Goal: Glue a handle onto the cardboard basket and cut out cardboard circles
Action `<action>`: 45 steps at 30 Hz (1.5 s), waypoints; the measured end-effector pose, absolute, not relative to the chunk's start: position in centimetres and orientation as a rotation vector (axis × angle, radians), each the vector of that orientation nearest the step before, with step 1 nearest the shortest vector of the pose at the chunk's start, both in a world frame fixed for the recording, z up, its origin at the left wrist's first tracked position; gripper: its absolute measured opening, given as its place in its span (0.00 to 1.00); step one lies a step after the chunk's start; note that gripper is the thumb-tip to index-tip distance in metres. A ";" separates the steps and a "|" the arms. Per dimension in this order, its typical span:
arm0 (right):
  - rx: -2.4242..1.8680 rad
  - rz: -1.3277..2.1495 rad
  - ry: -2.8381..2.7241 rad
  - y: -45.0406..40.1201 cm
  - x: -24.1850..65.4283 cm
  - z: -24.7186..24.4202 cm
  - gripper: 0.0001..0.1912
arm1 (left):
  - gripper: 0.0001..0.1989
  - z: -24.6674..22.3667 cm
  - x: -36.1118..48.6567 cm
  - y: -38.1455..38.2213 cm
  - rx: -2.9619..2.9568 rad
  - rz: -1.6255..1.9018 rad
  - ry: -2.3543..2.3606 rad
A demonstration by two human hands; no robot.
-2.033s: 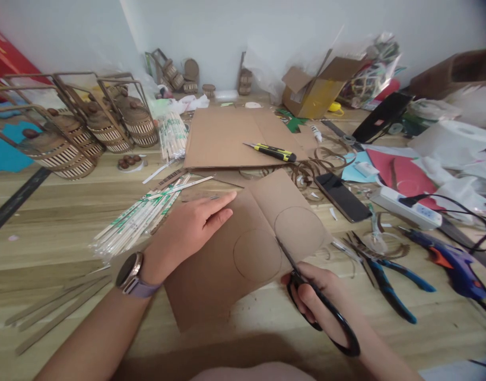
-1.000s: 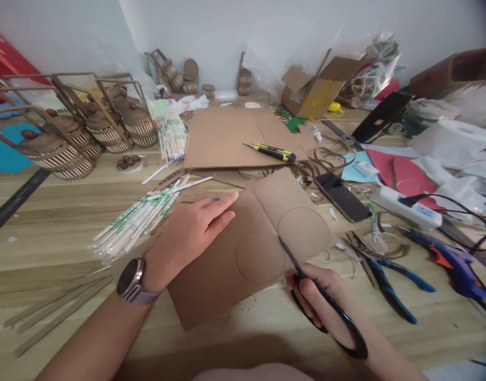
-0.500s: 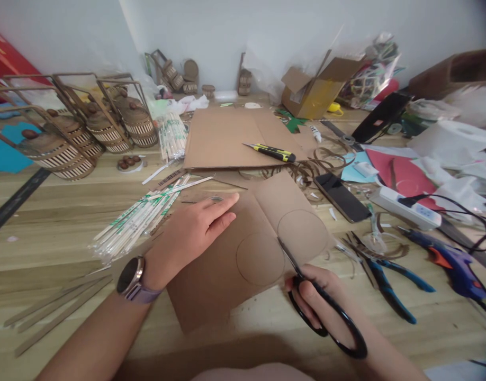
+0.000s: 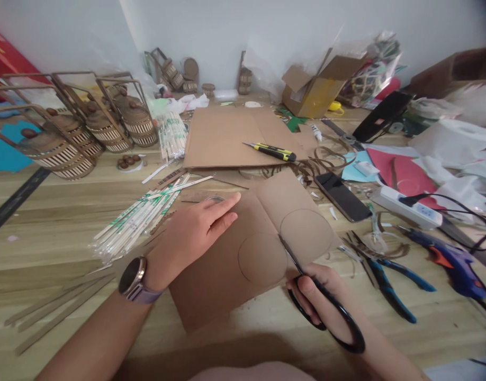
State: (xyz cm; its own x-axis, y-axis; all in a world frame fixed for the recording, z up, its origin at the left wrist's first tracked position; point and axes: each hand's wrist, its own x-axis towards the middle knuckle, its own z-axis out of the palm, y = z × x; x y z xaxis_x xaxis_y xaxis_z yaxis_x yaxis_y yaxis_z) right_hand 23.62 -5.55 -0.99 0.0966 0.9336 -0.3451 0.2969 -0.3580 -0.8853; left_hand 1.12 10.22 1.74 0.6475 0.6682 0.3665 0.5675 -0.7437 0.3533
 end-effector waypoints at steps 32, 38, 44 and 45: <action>-1.589 1.359 -1.265 -5.1 24.1 -1.6 0.37 | 0.21 2.0 1.5 9.7 2.610 0.720 0.930; -1.594 1.392 -1.247 -5.1 23.9 -1.0 0.36 | 0.21 2.0 1.3 9.7 2.622 0.752 0.905; -1.627 1.397 -1.210 -5.2 24.1 -1.3 0.36 | 0.21 2.0 1.4 9.7 2.641 0.749 0.906; -1.587 1.399 -1.230 -5.2 24.1 -1.4 0.36 | 0.21 2.0 1.4 9.7 2.640 0.751 0.905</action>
State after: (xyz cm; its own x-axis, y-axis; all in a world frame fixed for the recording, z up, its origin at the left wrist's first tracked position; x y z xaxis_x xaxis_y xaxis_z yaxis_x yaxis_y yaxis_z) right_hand 24.15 -5.19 -1.39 -0.0250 0.9423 -0.3337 0.2105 -0.3214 -0.9233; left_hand 1.38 9.68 2.01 0.6739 0.6278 0.3895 0.4986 -0.7755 0.3872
